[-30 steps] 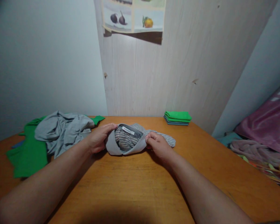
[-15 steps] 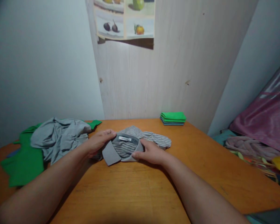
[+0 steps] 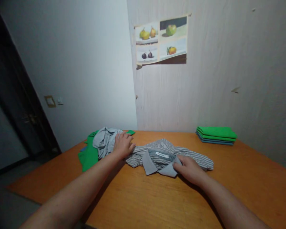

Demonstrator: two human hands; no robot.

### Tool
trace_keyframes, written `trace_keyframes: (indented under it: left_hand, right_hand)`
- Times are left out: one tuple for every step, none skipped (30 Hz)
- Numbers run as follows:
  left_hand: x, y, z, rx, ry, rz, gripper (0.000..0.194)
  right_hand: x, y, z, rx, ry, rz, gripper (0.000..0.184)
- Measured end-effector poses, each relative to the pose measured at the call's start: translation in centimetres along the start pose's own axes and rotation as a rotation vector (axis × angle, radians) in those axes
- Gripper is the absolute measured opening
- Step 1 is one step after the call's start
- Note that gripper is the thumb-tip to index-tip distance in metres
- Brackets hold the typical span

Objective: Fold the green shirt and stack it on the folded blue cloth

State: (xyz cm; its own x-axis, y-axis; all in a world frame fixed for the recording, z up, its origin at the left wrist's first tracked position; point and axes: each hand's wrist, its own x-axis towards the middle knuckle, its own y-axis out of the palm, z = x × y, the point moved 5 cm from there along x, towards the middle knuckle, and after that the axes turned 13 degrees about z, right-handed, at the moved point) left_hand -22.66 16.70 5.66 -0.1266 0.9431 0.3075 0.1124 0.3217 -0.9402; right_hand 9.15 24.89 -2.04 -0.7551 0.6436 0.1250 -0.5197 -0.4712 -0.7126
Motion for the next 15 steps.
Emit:
trace_keyframes:
  left_hand:
    - [-0.3, -0.7, 1.5, 0.137, -0.057, -0.033, 0.036]
    - [-0.7, -1.2, 3.2, 0.234, -0.121, -0.034, 0.043]
    - [-1.0, -1.4, 4.8, 0.287, -0.188, -0.011, 0.051]
    - [-1.3, -1.5, 6.4, 0.309, -0.246, 0.019, 0.061]
    - [-1.5, -1.5, 7.9, 0.310, -0.300, 0.045, 0.071]
    - [-1.7, -1.3, 9.3, 0.298, -0.349, 0.066, 0.077]
    - [-1.8, -1.1, 10.5, 0.289, -0.381, 0.080, 0.081]
    - [-1.8, -1.0, 11.4, 0.287, -0.398, 0.085, 0.082]
    - [-1.7, -0.8, 12.2, 0.289, -0.408, 0.083, 0.082]
    - [-1.5, -0.7, 12.8, 0.296, -0.410, 0.077, 0.082]
    - [-1.3, -0.6, 13.4, 0.303, -0.410, 0.072, 0.081]
    - [-1.1, -0.5, 13.8, 0.307, -0.414, 0.068, 0.080]
    - [-0.8, -0.4, 14.3, 0.309, -0.418, 0.067, 0.080]
    - [-0.6, -0.3, 14.6, 0.309, -0.421, 0.067, 0.079]
    - [-0.4, -0.2, 15.0, 0.310, -0.422, 0.067, 0.079]
  right_hand:
    - [0.0, 0.1, 0.0, -0.005, -0.007, 0.011, 0.019]
    - [0.1, 0.2, -0.1, -0.010, -0.010, 0.018, 0.019]
    - [0.1, 0.2, -0.1, -0.013, -0.006, 0.023, 0.019]
    - [0.1, 0.2, -0.1, -0.015, 0.001, 0.024, 0.019]
    - [0.1, 0.2, -0.1, -0.014, 0.009, 0.021, 0.019]
    - [0.1, 0.2, -0.1, -0.010, 0.013, 0.020, 0.019]
    - [0.1, 0.2, 0.0, -0.005, 0.012, 0.023, 0.019]
    - [0.1, 0.3, 0.0, -0.002, 0.008, 0.027, 0.019]
    - [0.0, 0.3, 0.1, -0.002, 0.003, 0.033, 0.019]
    - [0.0, 0.3, 0.1, -0.002, 0.003, 0.039, 0.018]
    - [0.0, 0.4, 0.0, -0.002, 0.008, 0.046, 0.018]
    - [0.0, 0.4, -0.1, 0.000, 0.015, 0.053, 0.017]
    - [0.0, 0.4, -0.2, 0.006, 0.021, 0.063, 0.017]
    - [0.0, 0.5, -0.3, 0.013, 0.026, 0.072, 0.017]
    - [0.0, 0.5, -0.3, 0.018, 0.029, 0.080, 0.017]
